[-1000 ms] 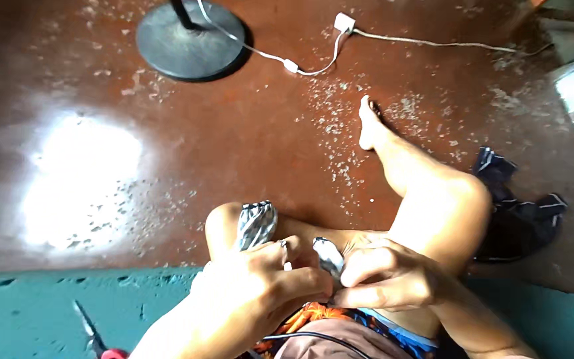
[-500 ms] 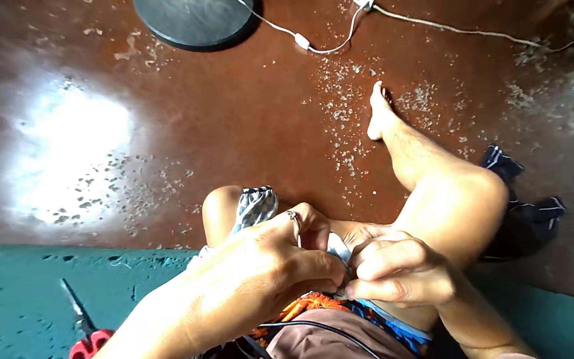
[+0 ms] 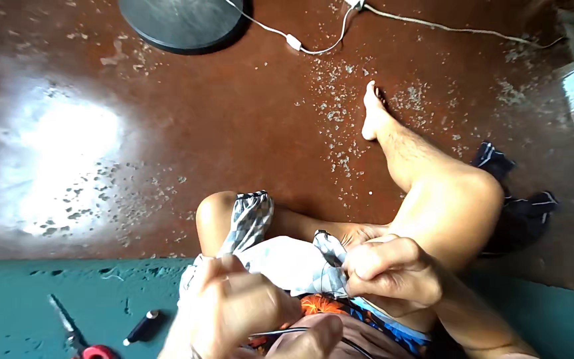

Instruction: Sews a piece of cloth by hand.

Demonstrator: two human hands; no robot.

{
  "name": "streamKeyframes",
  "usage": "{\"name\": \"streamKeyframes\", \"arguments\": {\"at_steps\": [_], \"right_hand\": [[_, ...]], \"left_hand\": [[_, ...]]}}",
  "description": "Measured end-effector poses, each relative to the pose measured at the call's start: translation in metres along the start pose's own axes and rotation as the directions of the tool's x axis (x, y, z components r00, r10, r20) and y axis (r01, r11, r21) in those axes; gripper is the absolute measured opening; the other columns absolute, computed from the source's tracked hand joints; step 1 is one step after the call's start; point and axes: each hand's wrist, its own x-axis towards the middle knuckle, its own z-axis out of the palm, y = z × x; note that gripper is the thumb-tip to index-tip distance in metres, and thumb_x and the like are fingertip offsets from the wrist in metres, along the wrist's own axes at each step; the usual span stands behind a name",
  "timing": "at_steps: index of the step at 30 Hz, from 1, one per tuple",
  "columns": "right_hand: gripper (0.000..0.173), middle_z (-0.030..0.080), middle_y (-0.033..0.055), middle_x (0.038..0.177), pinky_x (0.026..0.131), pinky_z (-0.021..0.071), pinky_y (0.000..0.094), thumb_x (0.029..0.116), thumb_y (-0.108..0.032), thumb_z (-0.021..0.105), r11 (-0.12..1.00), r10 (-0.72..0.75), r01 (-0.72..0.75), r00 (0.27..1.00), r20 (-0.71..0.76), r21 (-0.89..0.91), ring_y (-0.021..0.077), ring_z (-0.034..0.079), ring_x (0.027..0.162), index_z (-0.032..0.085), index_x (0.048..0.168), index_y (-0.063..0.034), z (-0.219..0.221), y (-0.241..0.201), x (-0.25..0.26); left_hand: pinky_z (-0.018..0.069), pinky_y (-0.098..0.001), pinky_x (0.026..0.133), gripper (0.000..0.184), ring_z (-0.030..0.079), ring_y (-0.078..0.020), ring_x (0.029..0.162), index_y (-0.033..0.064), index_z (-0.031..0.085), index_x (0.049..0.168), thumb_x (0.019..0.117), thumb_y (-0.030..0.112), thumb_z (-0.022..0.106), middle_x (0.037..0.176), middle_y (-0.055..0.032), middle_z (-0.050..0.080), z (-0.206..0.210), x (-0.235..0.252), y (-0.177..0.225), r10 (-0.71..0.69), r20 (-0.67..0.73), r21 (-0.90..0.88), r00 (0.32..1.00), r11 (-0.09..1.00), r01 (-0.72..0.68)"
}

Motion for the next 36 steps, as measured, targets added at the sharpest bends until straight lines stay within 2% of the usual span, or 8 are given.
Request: {"name": "streamKeyframes", "arguments": {"at_steps": [2, 5, 12, 17, 22, 25, 31, 36], "right_hand": [[0.007, 0.058, 0.0135, 0.104, 0.088, 0.0523, 0.0171, 0.1032, -0.005, 0.058, 1.0, 0.015, -0.015, 1.0, -0.026, 0.016, 0.0114, 0.062, 0.092, 0.059, 0.105, 0.001, 0.003, -0.002, 0.001], [0.008, 0.057, 0.0129, 0.104, 0.084, 0.0541, 0.0183, 0.1043, -0.008, 0.057, 1.0, 0.019, -0.018, 0.998, -0.061, 0.018, 0.0115, 0.063, 0.089, 0.057, 0.106, 0.0002, 0.006, -0.005, 0.001], [0.009, 0.056, 0.013, 0.102, 0.082, 0.0542, 0.02, 0.1036, -0.006, 0.057, 0.997, -0.007, 0.014, 0.996, -0.09, 0.077, 0.0135, 0.062, 0.085, 0.055, 0.11, -0.0003, 0.007, -0.006, 0.004], [0.008, 0.056, 0.0129, 0.099, 0.081, 0.0548, 0.0209, 0.1048, -0.008, 0.056, 0.996, -0.025, 0.034, 0.994, -0.107, 0.086, 0.014, 0.062, 0.084, 0.055, 0.108, -0.0006, 0.009, -0.004, 0.003], [0.006, 0.056, 0.0134, 0.1, 0.082, 0.0536, 0.0194, 0.1035, -0.006, 0.057, 0.997, -0.044, 0.05, 0.993, -0.109, 0.054, 0.0138, 0.061, 0.085, 0.057, 0.103, 0.0003, 0.009, -0.005, 0.003], [0.005, 0.056, 0.0138, 0.098, 0.081, 0.0534, 0.0197, 0.1032, -0.004, 0.057, 0.994, -0.035, 0.045, 0.994, -0.102, 0.098, 0.0145, 0.061, 0.083, 0.056, 0.104, 0.0002, 0.009, -0.005, 0.003], [0.007, 0.056, 0.0132, 0.093, 0.079, 0.054, 0.0208, 0.1015, -0.001, 0.058, 0.978, 0.019, 0.001, 0.995, -0.098, 0.208, 0.0147, 0.061, 0.081, 0.052, 0.106, -0.0006, 0.008, -0.005, 0.006], [0.005, 0.056, 0.0142, 0.094, 0.081, 0.0543, 0.022, 0.1022, -0.001, 0.057, 0.989, -0.007, 0.021, 0.996, -0.094, 0.146, 0.0162, 0.062, 0.083, 0.053, 0.105, 0.0003, 0.009, -0.005, 0.004]], "left_hand": [[0.0346, -0.0276, 0.094, 0.01, 0.053, -0.0118, 0.09, 0.021, 0.064, 0.112, 0.1029, 0.02, 0.06, 0.098, 0.0014, 0.058, 0.018, -0.01, 0.009, 0.081, -0.031, 0.069, 0.996, 0.995, -0.079], [0.0308, -0.0291, 0.098, 0.015, 0.052, -0.0132, 0.092, 0.0174, 0.067, 0.112, 0.1036, 0.012, 0.057, 0.097, 0.0022, 0.062, 0.036, -0.02, 0.011, 0.195, -0.033, 0.205, 0.98, 0.961, -0.184], [0.029, -0.026, 0.099, 0.002, 0.051, -0.0096, 0.087, 0.0149, 0.066, 0.101, 0.0995, 0.014, 0.065, 0.093, 0.0027, 0.058, 0.049, -0.011, 0.005, 0.271, -0.169, 0.347, 0.948, 0.916, -0.201], [0.0299, -0.0261, 0.1, 0.009, 0.051, -0.0104, 0.087, 0.0149, 0.06, 0.093, 0.0985, 0.01, 0.064, 0.089, 0.0021, 0.056, 0.051, -0.01, 0.003, 0.314, -0.17, 0.409, 0.934, 0.885, -0.224], [0.029, -0.0279, 0.101, 0.012, 0.049, -0.0124, 0.087, 0.0149, 0.057, 0.089, 0.0979, 0.009, 0.064, 0.087, 0.0008, 0.052, 0.054, -0.009, 0.003, 0.316, -0.213, 0.382, 0.925, 0.898, -0.219], [0.0289, -0.0254, 0.105, 0.004, 0.053, -0.0085, 0.098, 0.016, 0.063, 0.099, 0.0992, 0.016, 0.066, 0.096, 0.0029, 0.058, 0.052, -0.007, 0.007, 0.251, -0.259, 0.259, 0.932, 0.948, -0.184], [0.0296, -0.0271, 0.098, 0.004, 0.048, -0.0123, 0.084, 0.0122, 0.067, 0.096, 0.0974, 0.008, 0.066, 0.086, 0.0012, 0.055, 0.049, -0.003, 0.008, 0.288, -0.198, 0.301, 0.937, 0.928, -0.221], [0.0311, -0.0275, 0.099, 0.009, 0.048, -0.0132, 0.085, 0.0141, 0.058, 0.096, 0.0982, 0.007, 0.063, 0.086, 0.0002, 0.051, 0.049, -0.006, 0.003, 0.325, -0.145, 0.369, 0.935, 0.894, -0.254]]}}
